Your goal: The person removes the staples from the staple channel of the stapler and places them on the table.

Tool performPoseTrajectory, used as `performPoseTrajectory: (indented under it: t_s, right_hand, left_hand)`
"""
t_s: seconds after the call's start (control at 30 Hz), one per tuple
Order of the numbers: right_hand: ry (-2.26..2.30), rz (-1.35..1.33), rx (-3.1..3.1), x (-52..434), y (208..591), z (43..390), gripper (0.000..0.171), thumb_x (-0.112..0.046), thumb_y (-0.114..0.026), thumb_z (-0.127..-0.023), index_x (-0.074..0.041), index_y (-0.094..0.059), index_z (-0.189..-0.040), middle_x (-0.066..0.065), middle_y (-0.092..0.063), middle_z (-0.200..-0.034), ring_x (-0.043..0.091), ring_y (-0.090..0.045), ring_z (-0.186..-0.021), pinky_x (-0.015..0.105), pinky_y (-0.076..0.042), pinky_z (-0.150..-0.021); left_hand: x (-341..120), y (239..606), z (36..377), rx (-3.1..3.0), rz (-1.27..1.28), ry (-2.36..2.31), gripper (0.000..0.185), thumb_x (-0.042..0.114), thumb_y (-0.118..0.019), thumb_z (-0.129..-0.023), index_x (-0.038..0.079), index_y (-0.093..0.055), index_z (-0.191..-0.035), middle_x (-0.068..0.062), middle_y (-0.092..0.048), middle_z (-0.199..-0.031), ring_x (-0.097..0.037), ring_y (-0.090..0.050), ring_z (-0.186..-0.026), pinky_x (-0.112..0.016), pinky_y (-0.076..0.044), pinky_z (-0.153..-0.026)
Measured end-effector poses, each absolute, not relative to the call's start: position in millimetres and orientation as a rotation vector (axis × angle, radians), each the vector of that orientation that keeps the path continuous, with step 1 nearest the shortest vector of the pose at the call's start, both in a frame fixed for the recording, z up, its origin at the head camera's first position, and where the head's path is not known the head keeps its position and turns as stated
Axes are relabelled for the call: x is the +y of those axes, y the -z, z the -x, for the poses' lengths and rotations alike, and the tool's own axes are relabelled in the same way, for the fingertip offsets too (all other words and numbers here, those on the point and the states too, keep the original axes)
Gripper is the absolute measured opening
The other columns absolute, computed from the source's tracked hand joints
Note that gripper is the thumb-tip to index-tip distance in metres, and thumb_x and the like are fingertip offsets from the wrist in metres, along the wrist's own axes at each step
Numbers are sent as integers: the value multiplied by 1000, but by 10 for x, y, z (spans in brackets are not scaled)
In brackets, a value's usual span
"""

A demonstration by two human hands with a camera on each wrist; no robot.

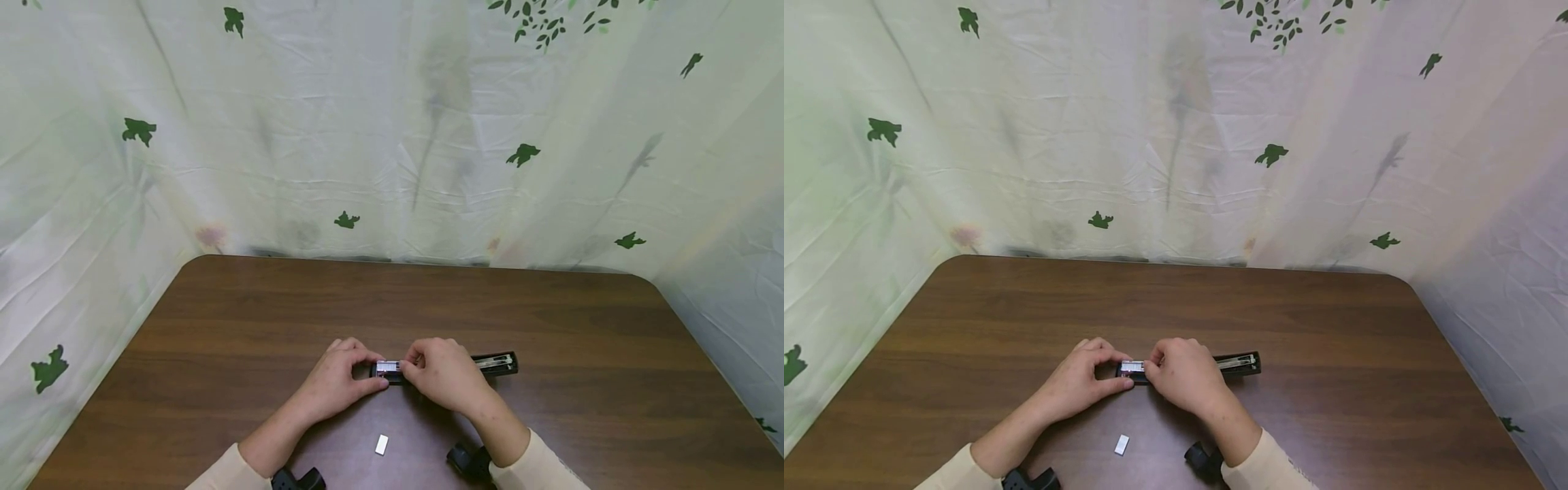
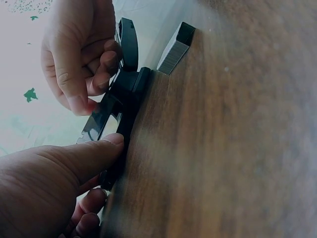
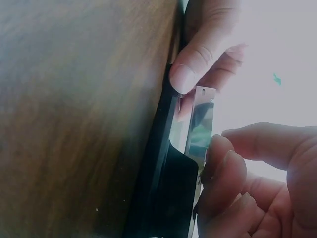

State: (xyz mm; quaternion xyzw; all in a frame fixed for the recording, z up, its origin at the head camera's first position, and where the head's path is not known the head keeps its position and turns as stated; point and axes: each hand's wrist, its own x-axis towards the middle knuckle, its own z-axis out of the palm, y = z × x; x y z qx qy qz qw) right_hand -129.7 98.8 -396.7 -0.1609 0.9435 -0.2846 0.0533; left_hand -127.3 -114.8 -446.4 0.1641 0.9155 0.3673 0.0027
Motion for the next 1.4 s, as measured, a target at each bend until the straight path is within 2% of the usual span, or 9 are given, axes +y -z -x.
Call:
performPoseTrajectory:
  t_s: [0.37, 0.67, 1.13, 1.4]
  right_hand:
    - [868, 491, 2854, 948, 4003, 1311, 14, -24, -74, -91, -18, -76, -79, -12, -57, -60, 7, -50, -55, 25, -39, -55]
    - [899, 517, 2863, 905, 4029, 1283, 11, -22, -73, -90, -16, -78, -82, -14, -63, -62, 4, -51, -55, 23, -41, -54]
    - [917, 539, 2831, 878, 4060, 1284, 14, -25, -73, -92, -16, -77, -82, -15, -60, -61, 2, -51, -55, 22, -41, -53]
    - [1004, 496, 2764, 893, 4061, 1289, 13, -22, -72, -93, -16, -75, -82, -14, -60, -59, 3, -53, -51, 23, -41, -49]
  left_hand:
    - [-1136, 4459, 1279, 2873, -471, -1141, 27, 32, -89, -79, 27, -78, -103, 12, -60, -92, -9, -49, -93, -27, -44, -79]
    - [-1143, 4460, 1283, 2871, -477, -1140, 27, 33, -89, -79, 27, -78, -103, 12, -60, -92, -9, -48, -93, -27, -43, -79]
    - [-1148, 4475, 1284, 2874, -505, -1153, 27, 34, -89, -78, 27, -78, -102, 12, -60, -91, -9, -49, -92, -26, -43, -78]
    - [-1140, 4471, 1273, 2865, -471, -1142, 28, 32, -89, -78, 26, -79, -103, 13, -60, -91, -9, -48, -91, -25, -42, -79]
